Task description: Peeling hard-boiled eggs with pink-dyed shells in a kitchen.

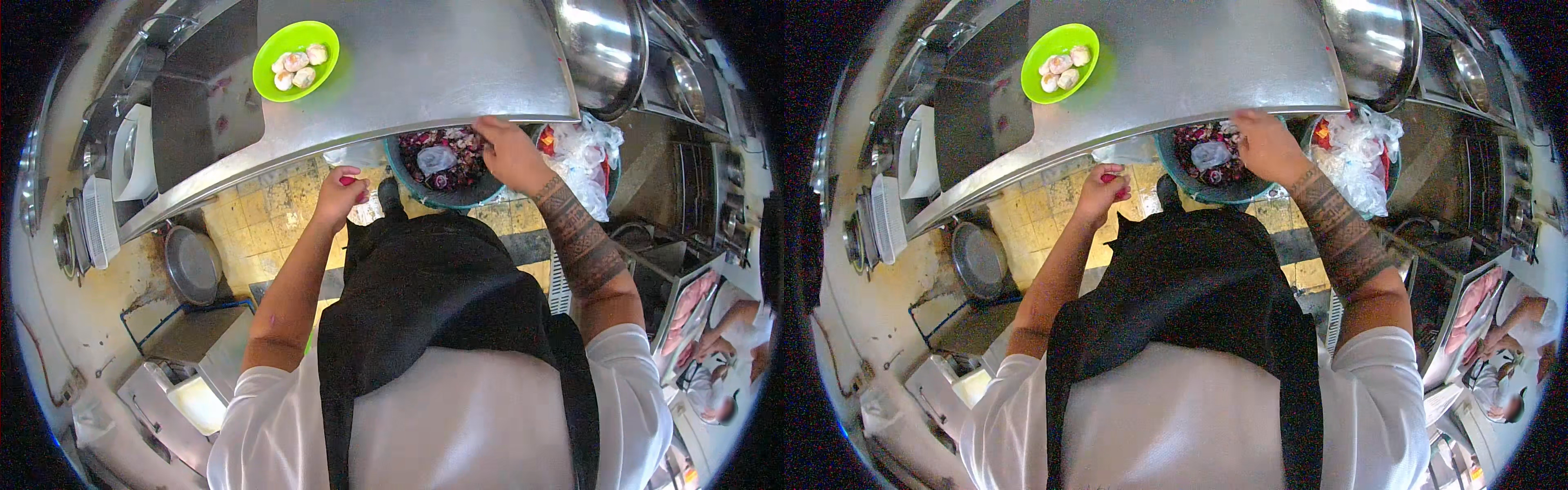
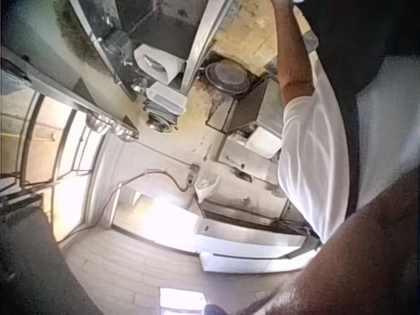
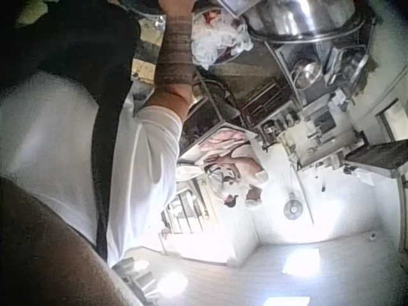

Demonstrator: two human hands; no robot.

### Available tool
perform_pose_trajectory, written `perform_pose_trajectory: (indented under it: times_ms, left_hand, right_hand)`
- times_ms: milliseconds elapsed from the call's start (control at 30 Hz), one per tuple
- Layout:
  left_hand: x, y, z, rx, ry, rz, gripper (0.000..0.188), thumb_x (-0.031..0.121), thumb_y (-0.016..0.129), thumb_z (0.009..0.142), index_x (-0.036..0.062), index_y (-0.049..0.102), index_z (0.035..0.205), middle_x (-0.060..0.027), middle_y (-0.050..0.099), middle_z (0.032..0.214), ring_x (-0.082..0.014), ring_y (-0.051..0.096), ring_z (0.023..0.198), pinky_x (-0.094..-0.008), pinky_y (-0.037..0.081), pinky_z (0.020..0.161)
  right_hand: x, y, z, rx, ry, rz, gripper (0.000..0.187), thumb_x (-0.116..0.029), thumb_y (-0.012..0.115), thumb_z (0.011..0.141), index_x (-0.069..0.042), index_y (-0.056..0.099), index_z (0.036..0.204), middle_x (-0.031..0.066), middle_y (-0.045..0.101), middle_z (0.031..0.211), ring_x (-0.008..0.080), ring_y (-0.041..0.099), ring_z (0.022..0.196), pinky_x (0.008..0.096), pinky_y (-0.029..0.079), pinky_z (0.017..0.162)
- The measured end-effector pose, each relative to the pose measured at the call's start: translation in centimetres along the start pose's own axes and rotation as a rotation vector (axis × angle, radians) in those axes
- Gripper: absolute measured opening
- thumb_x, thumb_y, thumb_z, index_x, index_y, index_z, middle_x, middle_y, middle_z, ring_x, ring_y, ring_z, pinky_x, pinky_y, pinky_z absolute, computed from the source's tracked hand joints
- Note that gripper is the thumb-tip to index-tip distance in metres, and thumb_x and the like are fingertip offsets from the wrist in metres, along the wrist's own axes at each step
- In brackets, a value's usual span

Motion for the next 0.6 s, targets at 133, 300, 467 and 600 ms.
perform_pose_trajectory:
  times_ms: [133,300,467,600]
  left_hand:
    - [-1.0,0.8,-0.8,0.011,-0.106,-0.240,0.037,0.010,0.074,0.090,-0.0003,0.055,0.121,-0.0138,0.062,0.108,-0.0242,0.068,0.088,-0.0374,0.062,0.076]
    - [-1.9,1.6,-1.6,-0.069,-0.111,-0.274,0.026,0.011,0.068,0.094,0.0023,0.059,0.117,-0.0115,0.064,0.102,-0.0267,0.069,0.092,-0.0407,0.062,0.084]
    - [-2.6,0.0,-3.2,-0.042,-0.121,-0.307,0.027,0.011,0.069,0.095,0.0019,0.059,0.117,-0.0110,0.064,0.102,-0.0266,0.069,0.093,-0.0406,0.062,0.084]
    - [-3.7,-3.0,-4.7,0.033,-0.090,-0.289,0.029,0.012,0.070,0.094,0.0007,0.058,0.118,-0.0120,0.064,0.102,-0.0259,0.070,0.091,-0.0389,0.062,0.084]
  right_hand:
    - [2.7,1.8,5.3,0.265,0.024,-0.096,0.059,-0.027,0.062,0.097,0.012,0.049,0.139,0.0328,0.047,0.147,0.0436,0.043,0.140,0.0446,0.034,0.120]
    - [-0.1,5.4,9.4,0.190,0.059,-0.102,0.073,-0.044,0.055,0.102,0.009,0.038,0.148,0.0306,0.035,0.157,0.0424,0.032,0.148,0.0421,0.027,0.124]
    - [-7.7,4.1,5.7,-0.233,-0.133,-0.150,0.050,-0.042,0.061,0.097,0.006,0.067,0.107,0.0266,0.066,0.115,0.0390,0.064,0.111,0.0473,0.052,0.097]
    - [-5.5,1.2,2.9,-0.452,0.015,-0.323,0.040,-0.035,0.066,0.093,0.004,0.071,0.086,0.0230,0.071,0.097,0.0377,0.069,0.099,0.0470,0.055,0.089]
Point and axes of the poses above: each hand's wrist, its own z-axis towards the middle knuckle, its own y-axis out of the palm, x = y × z, the point moved 3 cm from there along z, towards the middle knuckle
